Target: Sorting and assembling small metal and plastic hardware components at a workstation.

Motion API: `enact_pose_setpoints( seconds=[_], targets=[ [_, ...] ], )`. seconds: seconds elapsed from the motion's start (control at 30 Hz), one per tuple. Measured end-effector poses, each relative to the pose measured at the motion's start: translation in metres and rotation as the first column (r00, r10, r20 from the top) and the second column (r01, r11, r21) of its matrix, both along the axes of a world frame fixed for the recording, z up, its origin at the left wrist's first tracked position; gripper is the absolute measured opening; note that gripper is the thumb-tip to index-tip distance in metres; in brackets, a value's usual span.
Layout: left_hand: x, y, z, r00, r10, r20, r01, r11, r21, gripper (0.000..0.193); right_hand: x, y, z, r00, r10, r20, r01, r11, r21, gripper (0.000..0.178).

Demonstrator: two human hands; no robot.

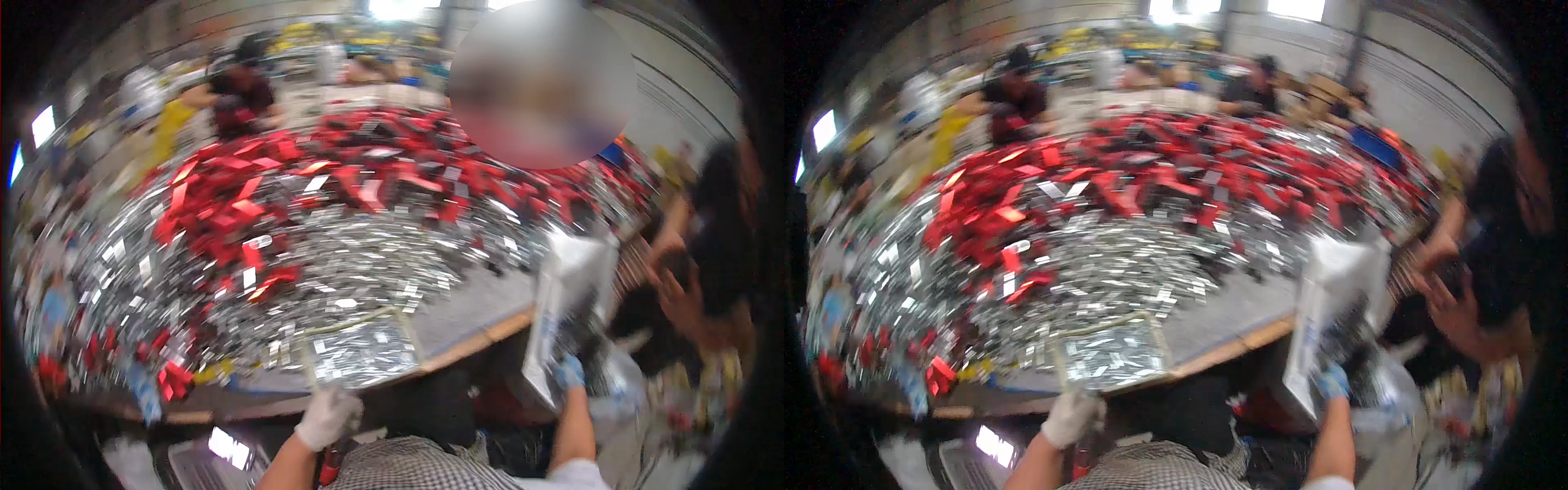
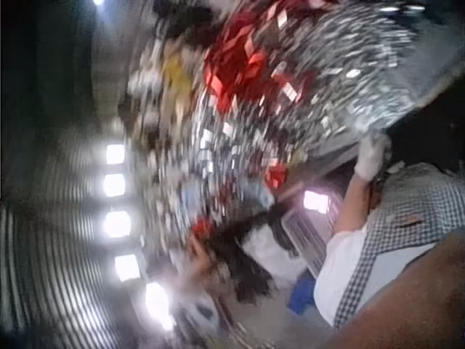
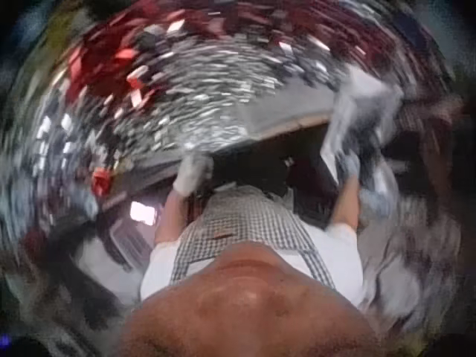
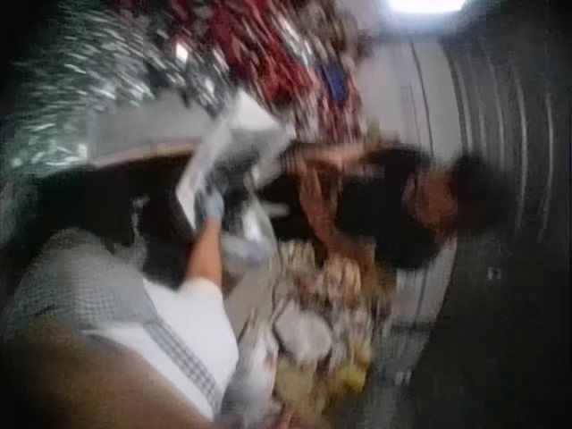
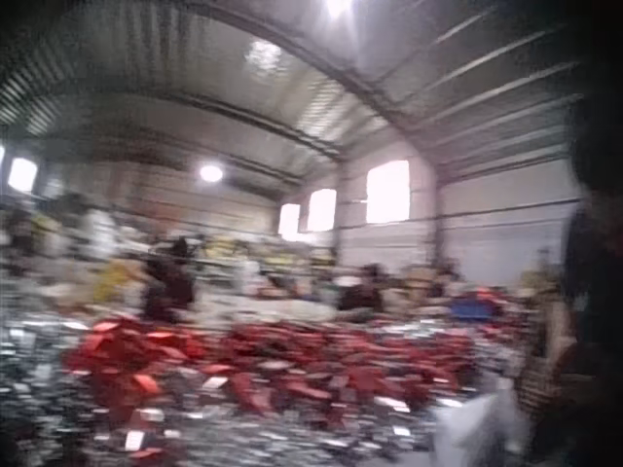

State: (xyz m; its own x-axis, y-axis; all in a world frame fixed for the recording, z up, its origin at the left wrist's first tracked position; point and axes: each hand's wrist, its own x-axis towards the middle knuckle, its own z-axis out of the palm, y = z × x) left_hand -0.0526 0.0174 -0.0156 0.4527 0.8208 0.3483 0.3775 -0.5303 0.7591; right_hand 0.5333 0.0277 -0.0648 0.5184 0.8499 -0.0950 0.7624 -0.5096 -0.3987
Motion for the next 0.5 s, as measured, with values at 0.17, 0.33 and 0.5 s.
enact_pose_setpoints(
  seconds=[0.17,0.33,0.5],
  targets=[
    [0.012,-0.007,0.032,0.878,0.295,0.377,0.071,0.698,-0.713,0.018,0.054,0.003,-0.054,0.987,-0.041,0.154,0.06,0.991,-0.122,0.055],
    [0.002,-0.018,0.016,0.899,0.351,0.261,-0.154,0.813,-0.562,0.014,0.011,0.015,-0.023,0.965,0.034,0.259,0.044,0.957,-0.288,0.034],
    [0.009,-0.017,0.024,0.838,0.296,0.458,0.097,0.746,-0.659,0.027,0.012,0.003,-0.014,0.981,-0.091,0.17,0.114,0.985,-0.128,0.045]
  ],
)
